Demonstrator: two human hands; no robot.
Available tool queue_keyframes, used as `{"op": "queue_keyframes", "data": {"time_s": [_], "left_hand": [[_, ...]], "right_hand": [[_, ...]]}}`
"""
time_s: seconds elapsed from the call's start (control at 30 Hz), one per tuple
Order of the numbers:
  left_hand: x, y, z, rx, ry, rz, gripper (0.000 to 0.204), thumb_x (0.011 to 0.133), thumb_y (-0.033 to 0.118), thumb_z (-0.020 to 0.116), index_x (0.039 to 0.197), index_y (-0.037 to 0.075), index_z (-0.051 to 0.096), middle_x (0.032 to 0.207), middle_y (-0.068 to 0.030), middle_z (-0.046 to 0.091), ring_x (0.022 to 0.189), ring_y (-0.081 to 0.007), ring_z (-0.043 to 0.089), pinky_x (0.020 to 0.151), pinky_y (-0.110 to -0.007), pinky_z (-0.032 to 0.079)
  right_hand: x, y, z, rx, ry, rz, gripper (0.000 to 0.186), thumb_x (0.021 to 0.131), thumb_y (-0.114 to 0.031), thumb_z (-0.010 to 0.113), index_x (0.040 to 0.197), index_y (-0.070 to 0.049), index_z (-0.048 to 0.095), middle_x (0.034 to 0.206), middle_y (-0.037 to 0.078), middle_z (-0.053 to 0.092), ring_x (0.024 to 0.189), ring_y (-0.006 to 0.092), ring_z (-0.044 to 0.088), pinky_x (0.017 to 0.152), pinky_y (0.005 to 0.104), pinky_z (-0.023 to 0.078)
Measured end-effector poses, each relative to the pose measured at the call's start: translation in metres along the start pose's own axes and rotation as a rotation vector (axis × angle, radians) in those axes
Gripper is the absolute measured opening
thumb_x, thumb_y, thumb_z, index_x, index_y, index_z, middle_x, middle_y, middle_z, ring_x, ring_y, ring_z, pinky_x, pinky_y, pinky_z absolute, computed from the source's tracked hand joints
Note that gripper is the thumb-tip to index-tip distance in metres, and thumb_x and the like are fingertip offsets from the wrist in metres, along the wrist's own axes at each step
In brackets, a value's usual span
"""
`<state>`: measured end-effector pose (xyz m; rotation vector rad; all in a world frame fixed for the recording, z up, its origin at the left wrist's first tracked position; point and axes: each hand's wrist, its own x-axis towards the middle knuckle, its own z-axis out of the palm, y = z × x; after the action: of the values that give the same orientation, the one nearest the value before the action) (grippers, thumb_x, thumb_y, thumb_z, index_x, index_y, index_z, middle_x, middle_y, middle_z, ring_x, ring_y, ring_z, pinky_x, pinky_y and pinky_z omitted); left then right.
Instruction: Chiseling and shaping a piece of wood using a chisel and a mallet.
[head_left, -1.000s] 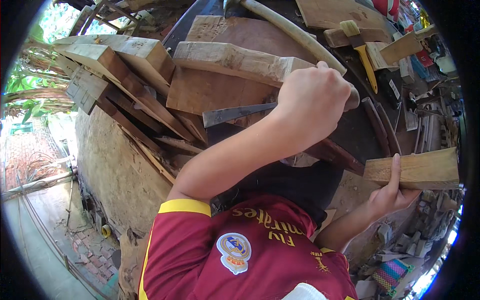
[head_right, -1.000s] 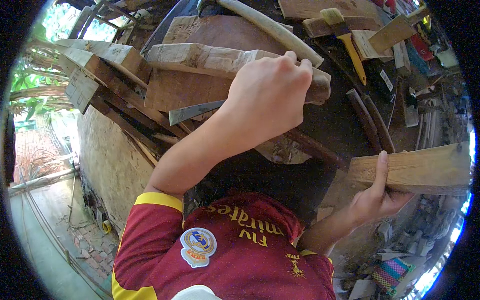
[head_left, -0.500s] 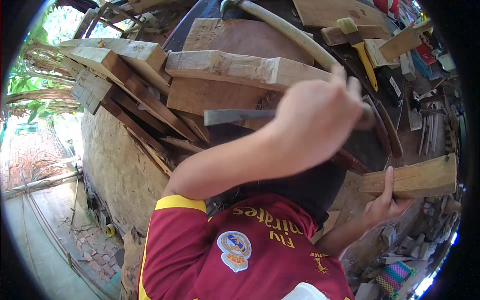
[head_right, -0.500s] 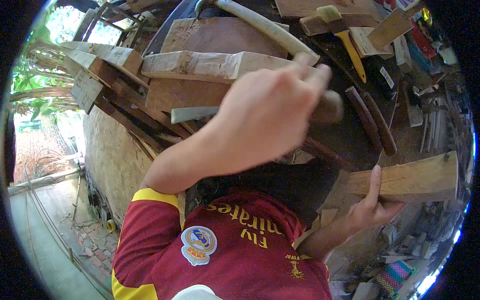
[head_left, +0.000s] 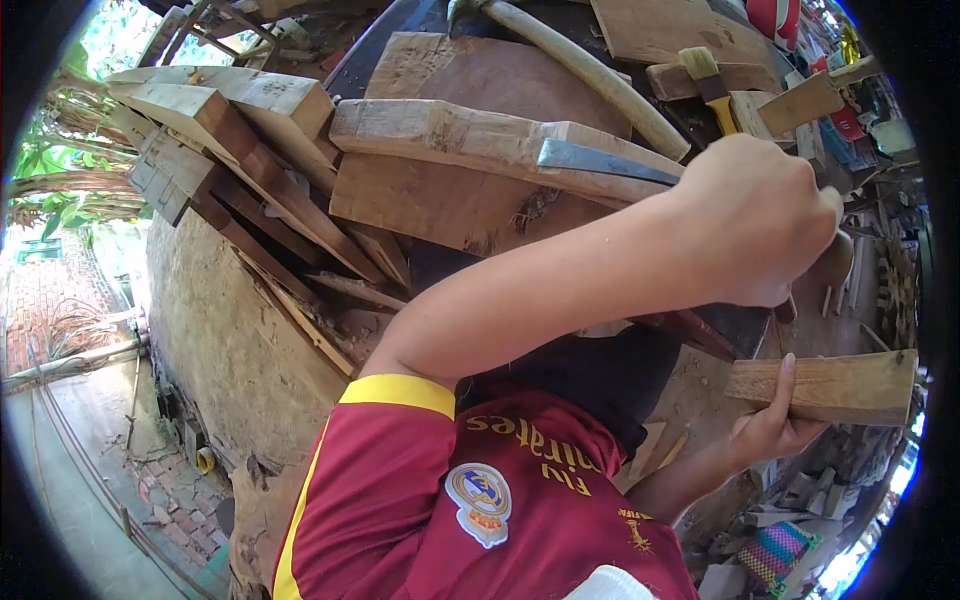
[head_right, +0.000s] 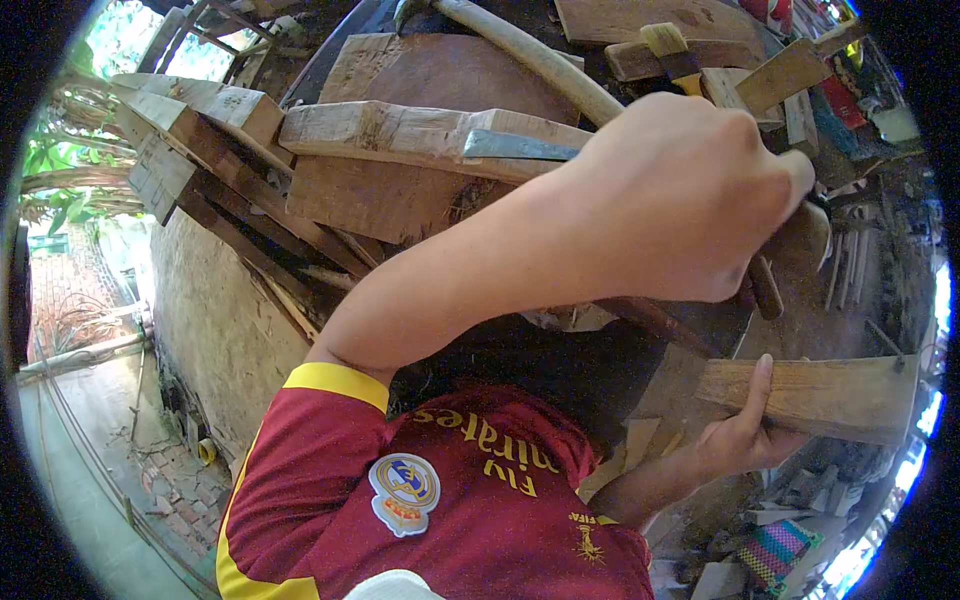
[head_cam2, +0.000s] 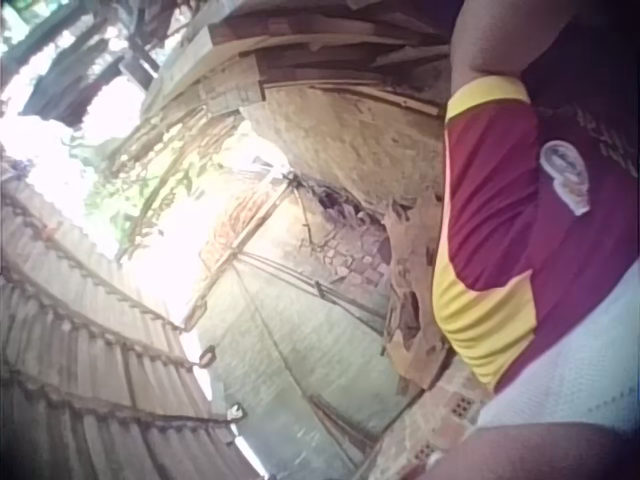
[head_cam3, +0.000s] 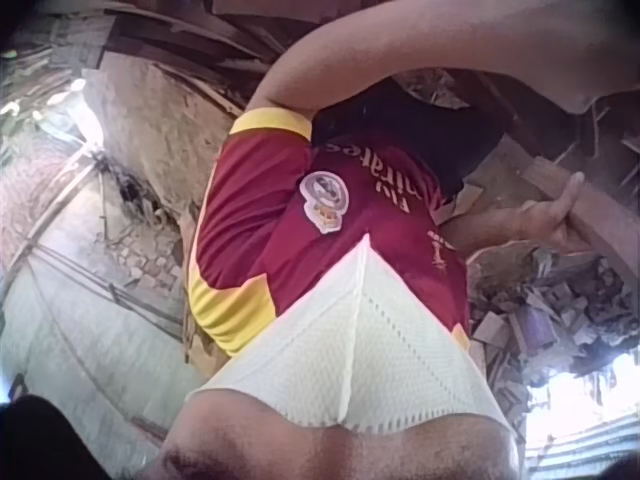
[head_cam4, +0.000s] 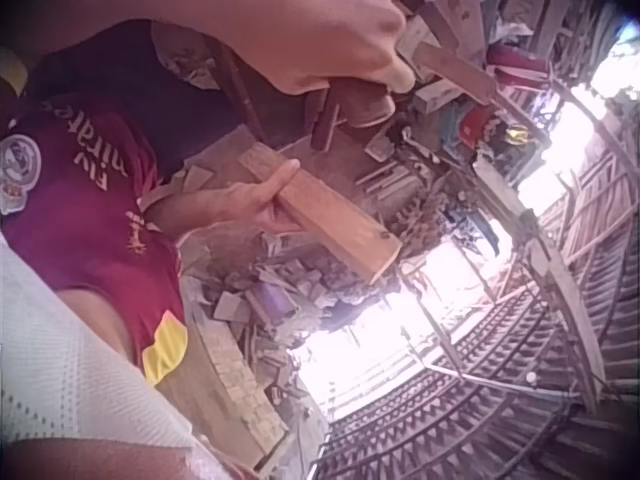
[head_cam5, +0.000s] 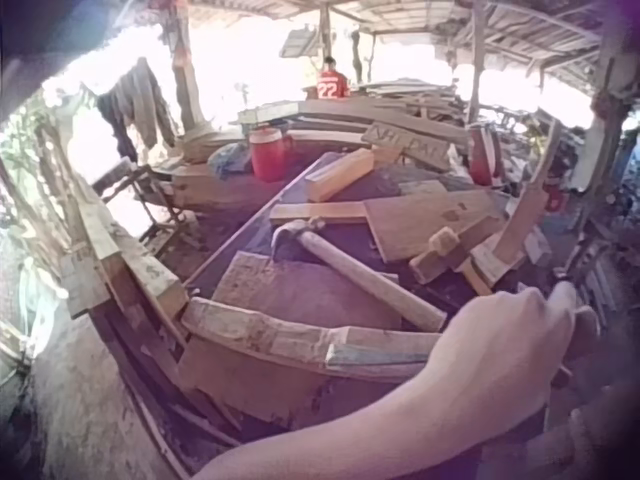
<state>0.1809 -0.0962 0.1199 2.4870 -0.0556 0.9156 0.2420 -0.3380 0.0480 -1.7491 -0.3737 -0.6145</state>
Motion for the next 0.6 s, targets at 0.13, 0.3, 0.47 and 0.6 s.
{"op": "queue_keyframes", "data": {"time_s": [0.13,0.3,0.47,0.6], "left_hand": [[-0.002,-0.011,-0.007,0.007,0.125,-0.002,0.028,0.058,0.026,0.078,0.070,0.003,0.068,0.062,-0.0120,0.064,0.062,-0.0309,0.067,0.057,-0.039,0.054],[0.000,-0.015,-0.021,0.103,0.239,-0.119,0.045,0.056,0.046,0.083,0.059,0.004,0.067,0.057,-0.0112,0.061,0.057,-0.0299,0.065,0.055,-0.038,0.052],[-0.005,-0.016,-0.046,-0.037,0.265,-0.312,0.052,0.053,0.053,0.083,0.059,0.003,0.068,0.057,-0.0124,0.062,0.059,-0.0304,0.065,0.056,-0.039,0.053],[-0.006,-0.014,-0.049,-0.090,0.276,-0.323,0.037,0.053,0.037,0.080,0.059,0.002,0.069,0.059,-0.0146,0.063,0.060,-0.0322,0.066,0.059,-0.039,0.054]], "right_hand": [[0.002,-0.009,0.002,0.021,0.001,0.006,0.056,0.076,0.007,0.076,0.125,0.009,0.049,0.124,0.018,0.058,0.109,0.0230,0.058,0.093,0.0333,0.053],[0.003,-0.021,0.008,0.053,-0.031,-0.052,0.056,0.076,0.008,0.075,0.125,0.009,0.049,0.123,0.018,0.059,0.109,0.0231,0.058,0.094,0.0334,0.052],[0.003,-0.029,0.013,0.079,-0.037,-0.059,0.055,0.075,0.009,0.075,0.125,0.008,0.050,0.123,0.017,0.059,0.109,0.0227,0.058,0.094,0.0333,0.051],[0.001,-0.035,0.019,0.102,-0.050,-0.052,0.055,0.075,0.008,0.075,0.125,0.008,0.050,0.123,0.017,0.060,0.109,0.0223,0.057,0.094,0.0334,0.050]]}}
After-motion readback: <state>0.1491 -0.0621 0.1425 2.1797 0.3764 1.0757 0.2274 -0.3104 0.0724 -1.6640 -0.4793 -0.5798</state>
